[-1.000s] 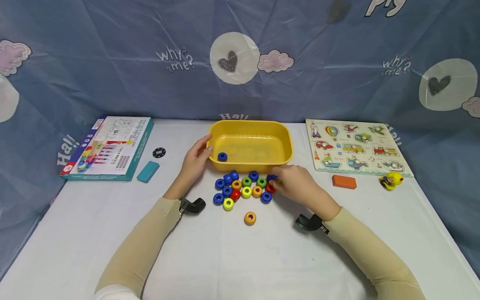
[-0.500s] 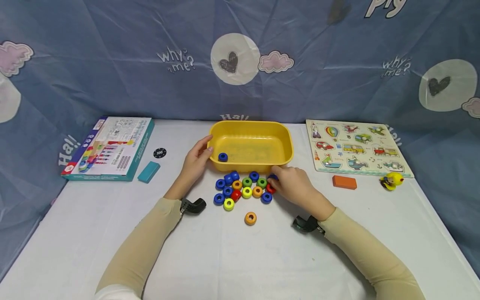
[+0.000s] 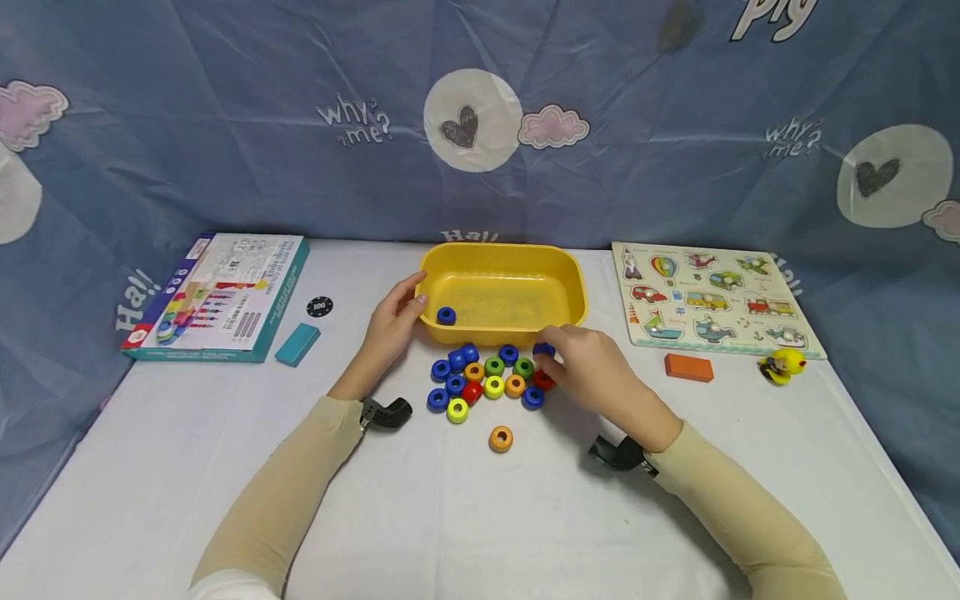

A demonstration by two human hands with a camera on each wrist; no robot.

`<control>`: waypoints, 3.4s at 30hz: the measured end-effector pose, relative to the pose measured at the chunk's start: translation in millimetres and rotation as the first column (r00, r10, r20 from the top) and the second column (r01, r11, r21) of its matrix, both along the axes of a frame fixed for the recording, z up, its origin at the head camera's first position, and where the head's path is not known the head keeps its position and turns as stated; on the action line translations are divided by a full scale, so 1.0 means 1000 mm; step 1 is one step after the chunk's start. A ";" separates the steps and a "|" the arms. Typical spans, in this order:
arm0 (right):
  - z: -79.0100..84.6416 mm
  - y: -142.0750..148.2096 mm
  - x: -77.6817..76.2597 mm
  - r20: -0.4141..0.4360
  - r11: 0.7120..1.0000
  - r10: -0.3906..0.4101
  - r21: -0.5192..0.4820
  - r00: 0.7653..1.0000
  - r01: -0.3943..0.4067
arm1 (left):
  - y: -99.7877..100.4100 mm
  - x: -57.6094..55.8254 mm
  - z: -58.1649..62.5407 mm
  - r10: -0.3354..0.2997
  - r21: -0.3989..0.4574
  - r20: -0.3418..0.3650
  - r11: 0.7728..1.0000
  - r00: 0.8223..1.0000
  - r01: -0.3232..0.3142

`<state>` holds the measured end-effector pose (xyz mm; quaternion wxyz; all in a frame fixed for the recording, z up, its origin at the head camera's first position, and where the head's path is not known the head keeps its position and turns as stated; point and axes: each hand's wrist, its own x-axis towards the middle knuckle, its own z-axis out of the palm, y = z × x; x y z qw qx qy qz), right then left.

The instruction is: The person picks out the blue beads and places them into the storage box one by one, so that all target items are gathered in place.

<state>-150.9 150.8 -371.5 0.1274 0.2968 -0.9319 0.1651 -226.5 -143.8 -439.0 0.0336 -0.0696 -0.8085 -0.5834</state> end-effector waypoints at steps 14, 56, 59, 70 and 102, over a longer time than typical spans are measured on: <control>0.020 -0.048 -0.070 0.295 0.984 -0.018 -0.166 0.955 0.070 | -0.003 -0.001 -0.004 -0.007 0.026 0.032 1.000 0.999 0.006; -0.010 -0.075 -0.103 0.472 0.955 0.103 -0.292 0.876 0.045 | 0.007 0.016 0.032 -0.039 0.040 0.029 0.998 0.999 0.038; 0.001 -0.073 -0.090 0.344 0.926 0.198 -0.373 0.918 -0.060 | 0.004 0.011 0.022 -0.032 0.034 0.030 0.999 0.999 0.031; 0.021 -0.085 -0.045 0.201 0.886 0.434 -0.275 0.878 -0.374 | -0.002 -0.003 -0.003 -0.019 0.020 -0.016 1.000 1.000 0.019; -0.019 -0.115 -0.019 0.372 0.896 0.412 0.003 0.832 -0.445 | -0.001 -0.001 0.000 -0.024 0.030 -0.012 0.999 1.000 0.025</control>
